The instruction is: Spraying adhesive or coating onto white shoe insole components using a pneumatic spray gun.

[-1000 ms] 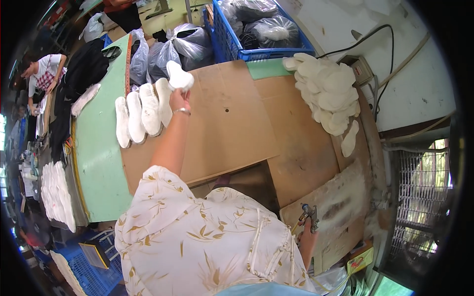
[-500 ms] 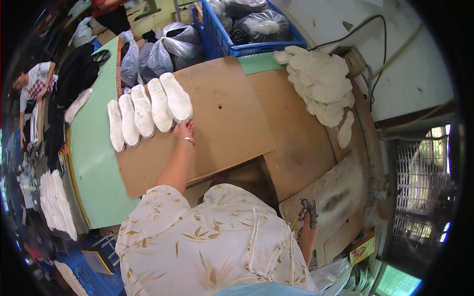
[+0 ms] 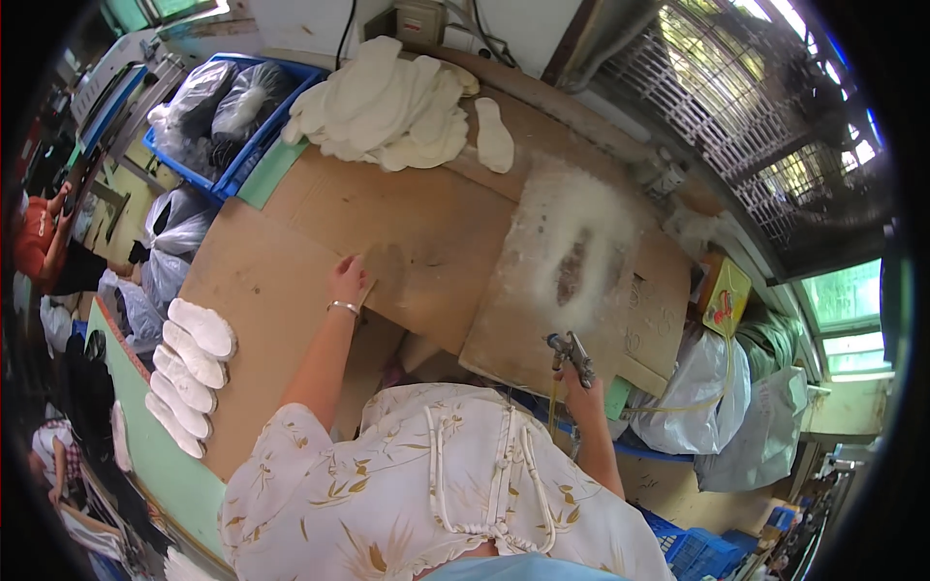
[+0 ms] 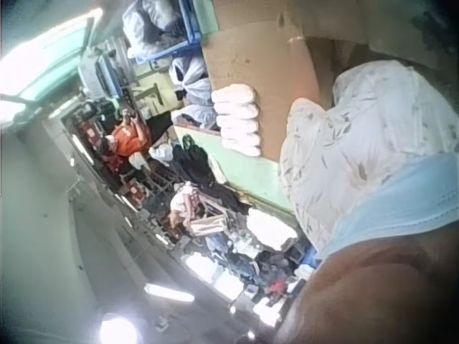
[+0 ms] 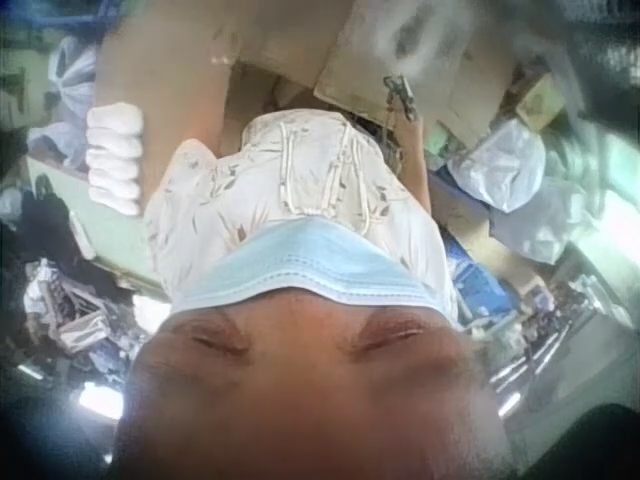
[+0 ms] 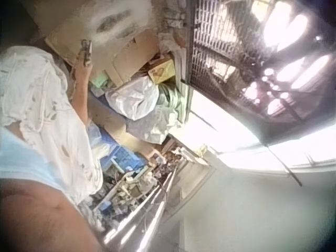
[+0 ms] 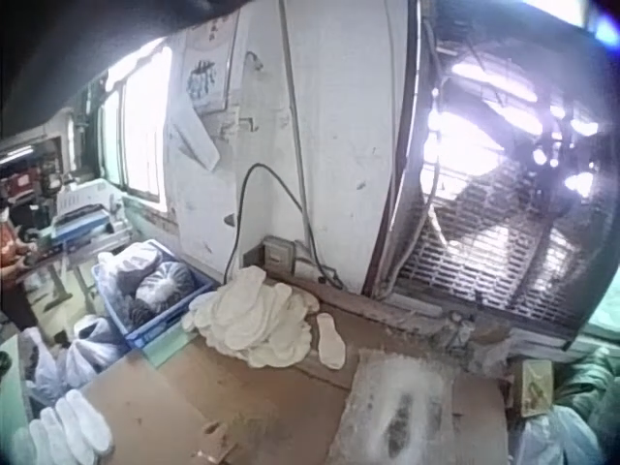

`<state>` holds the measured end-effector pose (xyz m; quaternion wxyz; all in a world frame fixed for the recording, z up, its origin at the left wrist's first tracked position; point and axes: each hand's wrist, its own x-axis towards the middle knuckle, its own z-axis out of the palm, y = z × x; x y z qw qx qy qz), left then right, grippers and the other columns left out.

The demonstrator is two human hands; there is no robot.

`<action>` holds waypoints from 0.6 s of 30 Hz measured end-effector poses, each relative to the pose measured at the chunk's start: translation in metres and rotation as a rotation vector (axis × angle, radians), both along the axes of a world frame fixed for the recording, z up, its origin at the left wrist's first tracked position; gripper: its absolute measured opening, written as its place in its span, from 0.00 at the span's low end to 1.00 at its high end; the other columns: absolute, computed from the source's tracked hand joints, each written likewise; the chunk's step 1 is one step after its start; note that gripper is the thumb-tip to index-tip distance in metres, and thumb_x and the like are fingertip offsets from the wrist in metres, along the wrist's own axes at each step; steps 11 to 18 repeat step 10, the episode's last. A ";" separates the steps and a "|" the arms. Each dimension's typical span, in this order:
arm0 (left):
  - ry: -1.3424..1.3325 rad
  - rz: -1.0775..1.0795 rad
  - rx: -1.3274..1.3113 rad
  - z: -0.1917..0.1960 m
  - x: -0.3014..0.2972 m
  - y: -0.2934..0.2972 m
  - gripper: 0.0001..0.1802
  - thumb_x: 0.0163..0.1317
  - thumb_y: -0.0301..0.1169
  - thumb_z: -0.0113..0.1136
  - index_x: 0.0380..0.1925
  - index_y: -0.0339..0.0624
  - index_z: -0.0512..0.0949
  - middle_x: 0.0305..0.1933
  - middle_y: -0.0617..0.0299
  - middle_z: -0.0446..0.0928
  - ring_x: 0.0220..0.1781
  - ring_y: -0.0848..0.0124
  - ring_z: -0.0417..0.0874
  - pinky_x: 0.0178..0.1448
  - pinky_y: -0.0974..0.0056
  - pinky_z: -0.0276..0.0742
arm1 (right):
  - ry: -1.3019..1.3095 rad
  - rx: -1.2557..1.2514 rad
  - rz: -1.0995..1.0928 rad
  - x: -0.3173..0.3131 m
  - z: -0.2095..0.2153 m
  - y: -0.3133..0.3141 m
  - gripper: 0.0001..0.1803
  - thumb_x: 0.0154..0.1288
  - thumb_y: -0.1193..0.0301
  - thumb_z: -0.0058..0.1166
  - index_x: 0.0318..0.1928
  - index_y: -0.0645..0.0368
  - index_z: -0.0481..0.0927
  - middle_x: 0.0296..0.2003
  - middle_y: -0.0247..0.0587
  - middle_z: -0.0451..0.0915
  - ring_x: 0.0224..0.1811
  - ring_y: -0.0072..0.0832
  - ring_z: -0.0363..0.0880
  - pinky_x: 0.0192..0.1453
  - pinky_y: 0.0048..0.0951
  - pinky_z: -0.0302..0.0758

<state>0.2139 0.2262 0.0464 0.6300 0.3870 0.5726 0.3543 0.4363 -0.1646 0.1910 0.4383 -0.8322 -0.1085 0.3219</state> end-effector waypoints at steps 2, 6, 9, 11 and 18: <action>0.061 -0.184 0.112 0.009 0.059 -0.001 0.16 0.56 0.36 0.59 0.39 0.35 0.77 0.24 0.65 0.75 0.22 0.77 0.73 0.27 0.73 0.71 | 0.064 -0.018 -0.039 0.013 0.004 -0.014 0.16 0.62 0.60 0.52 0.33 0.62 0.80 0.25 0.30 0.75 0.29 0.18 0.69 0.33 0.23 0.67; 0.069 -0.351 0.082 0.030 0.172 -0.005 0.17 0.56 0.36 0.60 0.39 0.33 0.77 0.24 0.64 0.75 0.22 0.76 0.75 0.27 0.72 0.73 | 0.058 0.033 -0.090 0.038 0.001 -0.041 0.16 0.62 0.60 0.52 0.33 0.63 0.80 0.25 0.30 0.75 0.28 0.17 0.68 0.31 0.23 0.66; -0.072 -0.304 -0.163 0.023 0.242 0.005 0.23 0.55 0.39 0.62 0.45 0.32 0.73 0.30 0.58 0.77 0.25 0.70 0.79 0.31 0.67 0.80 | 0.075 0.051 -0.132 0.055 -0.003 -0.052 0.16 0.62 0.61 0.51 0.37 0.62 0.80 0.24 0.32 0.77 0.29 0.18 0.71 0.34 0.22 0.68; -0.096 -0.306 -0.209 0.024 0.262 0.008 0.27 0.55 0.40 0.62 0.48 0.31 0.71 0.32 0.55 0.77 0.26 0.67 0.80 0.32 0.65 0.81 | 0.011 0.132 -0.150 0.057 -0.011 -0.055 0.16 0.62 0.61 0.51 0.40 0.62 0.79 0.24 0.34 0.78 0.30 0.18 0.73 0.36 0.22 0.69; -0.096 -0.306 -0.209 0.024 0.262 0.008 0.27 0.55 0.40 0.62 0.48 0.31 0.71 0.32 0.55 0.77 0.26 0.67 0.80 0.32 0.65 0.81 | 0.011 0.132 -0.150 0.057 -0.011 -0.055 0.16 0.62 0.61 0.51 0.40 0.62 0.79 0.24 0.34 0.78 0.30 0.18 0.73 0.36 0.22 0.69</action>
